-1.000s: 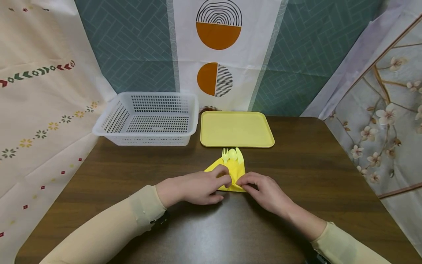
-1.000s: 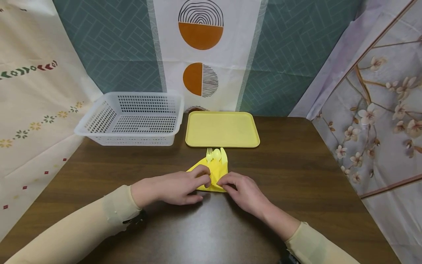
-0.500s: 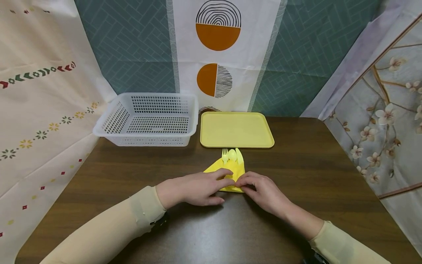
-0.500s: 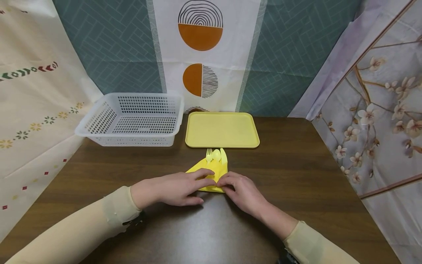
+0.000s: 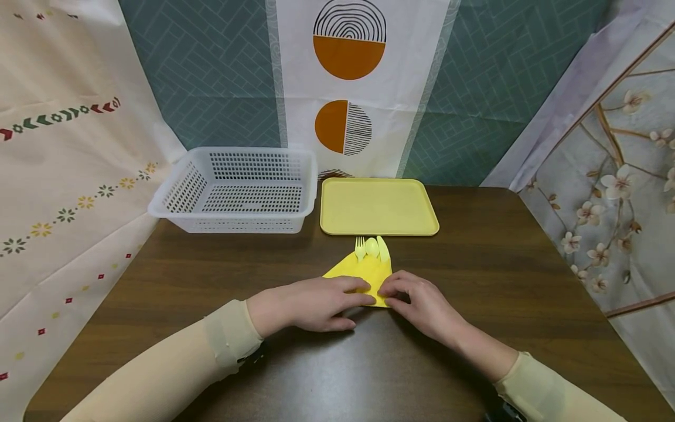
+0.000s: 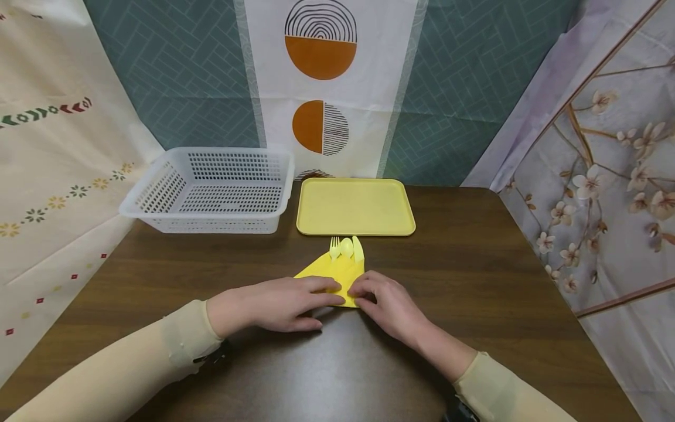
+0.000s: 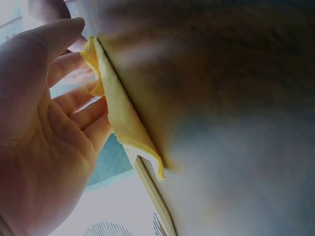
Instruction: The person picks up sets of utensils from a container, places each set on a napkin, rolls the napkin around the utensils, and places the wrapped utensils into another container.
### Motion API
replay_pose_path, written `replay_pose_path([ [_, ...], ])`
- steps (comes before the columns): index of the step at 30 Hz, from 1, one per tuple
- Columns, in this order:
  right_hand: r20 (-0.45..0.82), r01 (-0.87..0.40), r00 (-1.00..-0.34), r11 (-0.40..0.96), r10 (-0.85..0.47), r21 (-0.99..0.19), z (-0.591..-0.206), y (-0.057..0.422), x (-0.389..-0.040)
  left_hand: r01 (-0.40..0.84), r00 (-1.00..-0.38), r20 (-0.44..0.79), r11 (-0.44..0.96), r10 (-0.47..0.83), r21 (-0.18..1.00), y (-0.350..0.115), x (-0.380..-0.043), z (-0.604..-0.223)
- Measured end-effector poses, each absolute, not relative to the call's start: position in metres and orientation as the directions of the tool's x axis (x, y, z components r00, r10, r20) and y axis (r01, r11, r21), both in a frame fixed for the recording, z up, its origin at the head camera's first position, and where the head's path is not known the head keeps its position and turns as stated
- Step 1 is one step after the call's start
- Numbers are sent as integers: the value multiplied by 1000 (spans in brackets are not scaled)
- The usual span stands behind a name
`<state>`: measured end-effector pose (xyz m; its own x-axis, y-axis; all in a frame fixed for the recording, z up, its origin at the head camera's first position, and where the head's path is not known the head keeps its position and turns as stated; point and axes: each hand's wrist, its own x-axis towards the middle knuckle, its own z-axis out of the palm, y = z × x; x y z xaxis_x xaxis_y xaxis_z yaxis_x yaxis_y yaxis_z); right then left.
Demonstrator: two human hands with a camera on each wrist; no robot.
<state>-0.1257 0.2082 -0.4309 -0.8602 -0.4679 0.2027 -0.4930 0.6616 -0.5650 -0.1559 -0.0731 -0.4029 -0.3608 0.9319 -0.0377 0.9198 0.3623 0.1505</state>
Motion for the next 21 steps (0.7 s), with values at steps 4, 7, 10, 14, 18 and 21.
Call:
replay_pose_path([
  [4, 224, -518, -850, 675, -477, -526, -431, 208, -125, 930, -354, -45, 357, 934, 89, -72, -154, -402],
  [7, 253, -546, -836, 692, -486, -473, -431, 209, -125, 932, -355, -61, 358, 933, 47, -71, -153, -402],
  [10, 280, -571, -820, 703, -499, -423, -431, 210, -125, 932, -359, -74, 361, 930, 14, -69, -151, -402],
  [14, 295, -593, -805, 713, -515, -375, -432, 212, -125, 930, -367, -86, 367, 926, -20, -69, -150, -402],
  [18, 281, -596, -803, 728, -526, -340, -434, 214, -125, 928, -372, -91, 370, 924, -37, -69, -149, -402],
  [21, 258, -591, -806, 737, -533, -327, -435, 216, -126, 928, -373, -89, 371, 923, -39, -69, -149, -402],
])
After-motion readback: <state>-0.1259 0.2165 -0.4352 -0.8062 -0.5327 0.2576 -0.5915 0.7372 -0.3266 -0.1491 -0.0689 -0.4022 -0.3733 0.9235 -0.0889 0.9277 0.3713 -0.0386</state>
